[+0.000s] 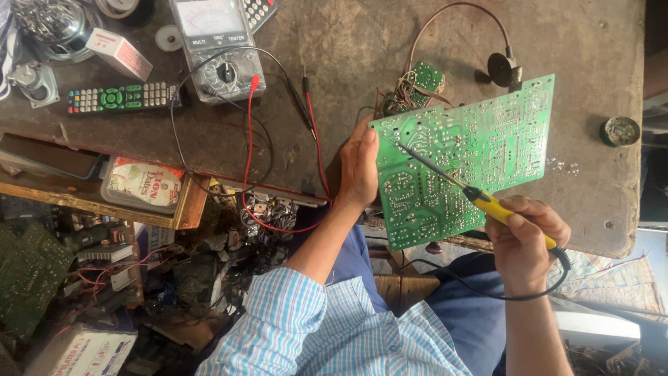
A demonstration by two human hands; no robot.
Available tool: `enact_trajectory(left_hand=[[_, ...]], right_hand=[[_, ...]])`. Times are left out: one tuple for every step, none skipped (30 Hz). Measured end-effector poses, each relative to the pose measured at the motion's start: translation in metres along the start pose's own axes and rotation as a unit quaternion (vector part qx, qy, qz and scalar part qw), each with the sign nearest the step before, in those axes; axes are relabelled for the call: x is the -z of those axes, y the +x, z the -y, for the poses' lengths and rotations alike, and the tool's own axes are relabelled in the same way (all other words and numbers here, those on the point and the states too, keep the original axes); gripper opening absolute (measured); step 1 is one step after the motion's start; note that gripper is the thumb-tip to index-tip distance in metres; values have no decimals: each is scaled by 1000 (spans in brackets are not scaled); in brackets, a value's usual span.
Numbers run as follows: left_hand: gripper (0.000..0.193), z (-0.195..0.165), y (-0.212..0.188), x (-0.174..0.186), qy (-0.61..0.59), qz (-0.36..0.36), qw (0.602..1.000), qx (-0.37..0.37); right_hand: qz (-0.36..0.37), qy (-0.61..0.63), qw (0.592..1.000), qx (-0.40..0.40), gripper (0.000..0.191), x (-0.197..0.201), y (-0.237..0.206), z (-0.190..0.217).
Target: The person holds a green circuit board and uses a soldering iron to apply heat to various solder joints. The person repeatedly touches the iron to different points on the board while holding it steady with the other hand.
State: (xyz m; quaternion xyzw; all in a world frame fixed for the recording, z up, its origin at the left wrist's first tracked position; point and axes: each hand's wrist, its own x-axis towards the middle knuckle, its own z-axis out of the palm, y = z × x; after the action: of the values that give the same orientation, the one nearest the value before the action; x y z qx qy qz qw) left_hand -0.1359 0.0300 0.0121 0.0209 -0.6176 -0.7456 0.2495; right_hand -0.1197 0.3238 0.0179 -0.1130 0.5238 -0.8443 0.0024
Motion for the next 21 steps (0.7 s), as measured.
enact_trajectory(left_hand=[[55, 0, 0, 0, 4, -2, 1000, 6], [55, 0, 1, 0, 8, -3, 1000, 11], [55, 0, 1, 0, -2, 0, 1000, 10], [54, 0, 1, 0, -13, 3, 1000, 9], [54, 0, 1, 0, -25, 7, 1000, 7], [54, 1, 1, 0, -37, 11, 999, 9], [54, 1, 1, 0, -50, 13, 999, 10], [54, 2, 1, 0, -61, 14, 998, 12], [54, 3, 1, 0, -56, 11, 998, 18], [55, 4, 1, 0, -51, 8, 998, 25], [55, 5, 0, -1, -47, 5, 998, 31], [56, 6, 0, -1, -46, 5, 998, 33], [56, 7, 0, -1, -45, 6, 998, 35], [57, 8, 0, -1, -43, 6, 998, 37], [57, 8, 0, -1, -39, 6, 999, 32], [57, 8, 0, -1, -36, 7, 999, 28], [58, 8, 0, -1, -33, 8, 999, 22], [58, 8, 1, -1, -34, 8, 999, 17], [58, 7, 1, -1, -35, 8, 999, 12], [58, 7, 1, -1, -37, 7, 999, 8], [58, 7, 1, -2, -36, 6, 999, 15]], right_hand=[[3, -9, 1000, 7, 11, -3, -2, 0], [5, -17, 1000, 14, 12, -6, -3, 0], [7, -26, 999, 22, 12, -10, -5, 1], [2, -31, 999, 25, 12, -16, -9, 2], [-3, -36, 999, 29, 12, -22, -14, 3], [-7, -41, 999, 33, 12, -29, -18, 5], [8, -100, 993, 65, 14, -35, -22, 8], [24, -158, 982, 96, 16, -42, -27, 11], [39, -216, 968, 126, 18, -48, -30, 15], [41, -249, 959, 133, 18, -53, -33, 18], [42, -282, 948, 141, 18, -57, -36, 23], [44, -314, 937, 149, 19, -61, -37, 25], [43, -310, 938, 151, 19, -64, -37, 27], [42, -304, 939, 153, 19, -66, -37, 28], [42, -299, 941, 155, 19, -67, -37, 29], [40, -306, 940, 149, 18, -68, -38, 30], [39, -313, 938, 144, 17, -69, -38, 30], [38, -319, 937, 139, 17, -69, -38, 30], [35, -330, 933, 138, 15, -70, -38, 30], [33, -342, 929, 136, 14, -71, -38, 30], [31, -354, 925, 135, 13, -73, -37, 31]])
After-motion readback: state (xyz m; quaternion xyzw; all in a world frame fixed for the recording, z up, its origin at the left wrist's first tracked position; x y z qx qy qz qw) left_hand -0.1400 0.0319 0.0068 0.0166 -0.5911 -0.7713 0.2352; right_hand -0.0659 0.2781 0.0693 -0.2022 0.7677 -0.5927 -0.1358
